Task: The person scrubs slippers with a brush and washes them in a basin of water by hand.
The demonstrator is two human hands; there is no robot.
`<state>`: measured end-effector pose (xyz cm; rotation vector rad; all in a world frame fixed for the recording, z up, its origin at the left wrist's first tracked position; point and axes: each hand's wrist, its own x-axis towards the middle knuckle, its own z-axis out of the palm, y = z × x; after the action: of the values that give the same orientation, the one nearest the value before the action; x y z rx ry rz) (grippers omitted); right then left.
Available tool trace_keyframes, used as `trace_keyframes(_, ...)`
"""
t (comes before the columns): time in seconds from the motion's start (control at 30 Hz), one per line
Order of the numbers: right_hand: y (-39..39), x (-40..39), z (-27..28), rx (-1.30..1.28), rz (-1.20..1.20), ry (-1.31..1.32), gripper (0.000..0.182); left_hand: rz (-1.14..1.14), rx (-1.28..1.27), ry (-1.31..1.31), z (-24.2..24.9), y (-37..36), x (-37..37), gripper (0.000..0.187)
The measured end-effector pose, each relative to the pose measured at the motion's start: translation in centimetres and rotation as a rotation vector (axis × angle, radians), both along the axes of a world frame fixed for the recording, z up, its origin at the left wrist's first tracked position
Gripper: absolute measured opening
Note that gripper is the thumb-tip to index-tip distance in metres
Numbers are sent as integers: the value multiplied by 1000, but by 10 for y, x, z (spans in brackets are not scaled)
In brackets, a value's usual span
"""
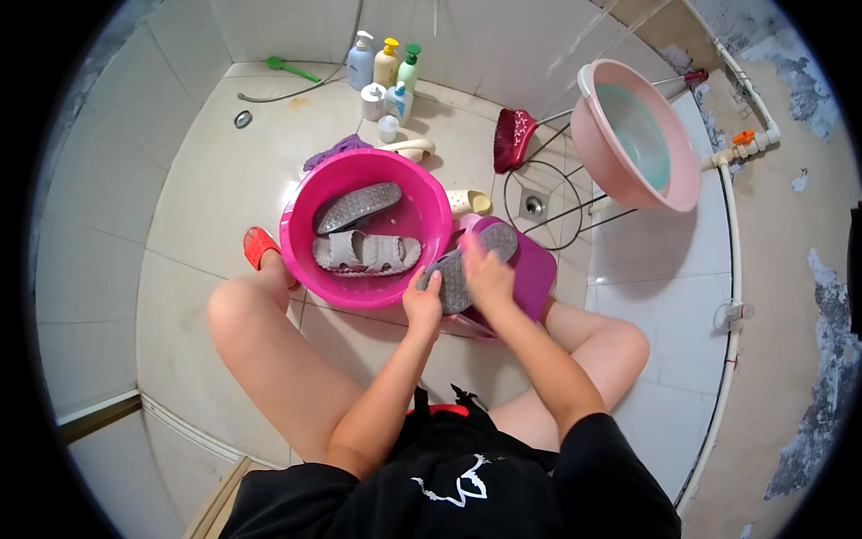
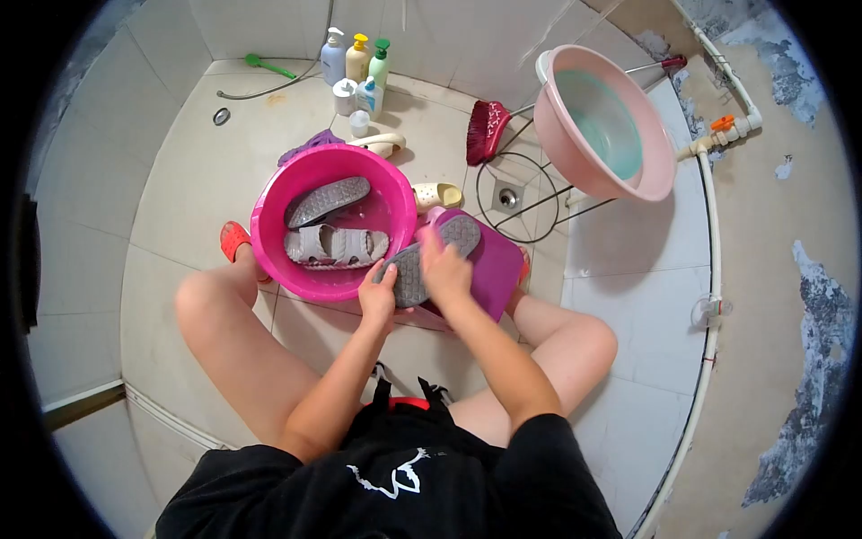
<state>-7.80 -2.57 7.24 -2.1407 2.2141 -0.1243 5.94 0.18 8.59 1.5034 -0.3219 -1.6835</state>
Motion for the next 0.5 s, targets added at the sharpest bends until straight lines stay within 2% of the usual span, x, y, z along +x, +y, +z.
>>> trace_keyframes(0.03,21,10,15,69,161,-16,49,4,-2,4,-4,1,1,50)
trace_keyframes(0.1,16,-12,9,79,142,48,49,13,8,36,-15,10,2,51)
trace_keyframes(0.17,-14,-45,8,46,-116,191,40,5,-11,20,-7,8,1,52)
trace_keyframes(0.23,-33,-66,3,17,-325,55,36,-34,-93,1,0,5,1,51)
trace_keyframes(0.27,-27,-59,-4,-66,-330,61,37,-39,-100,1,1,5,1,51)
trace_keyframes(0.3,-14,-42,0,-82,-214,156,37,-26,-67,-20,1,7,1,51)
trace_keyframes(0.37,24,-4,19,32,91,52,37,-6,-41,-36,-2,6,0,50)
trace_keyframes(0.43,19,-18,10,3,83,102,38,5,70,40,-16,9,2,49)
trace_keyframes(0.47,16,-28,4,-25,70,150,38,4,45,48,-24,11,2,48)
trace_keyframes(0.5,-1,-46,-6,-26,-90,170,38,1,42,44,-21,10,1,48)
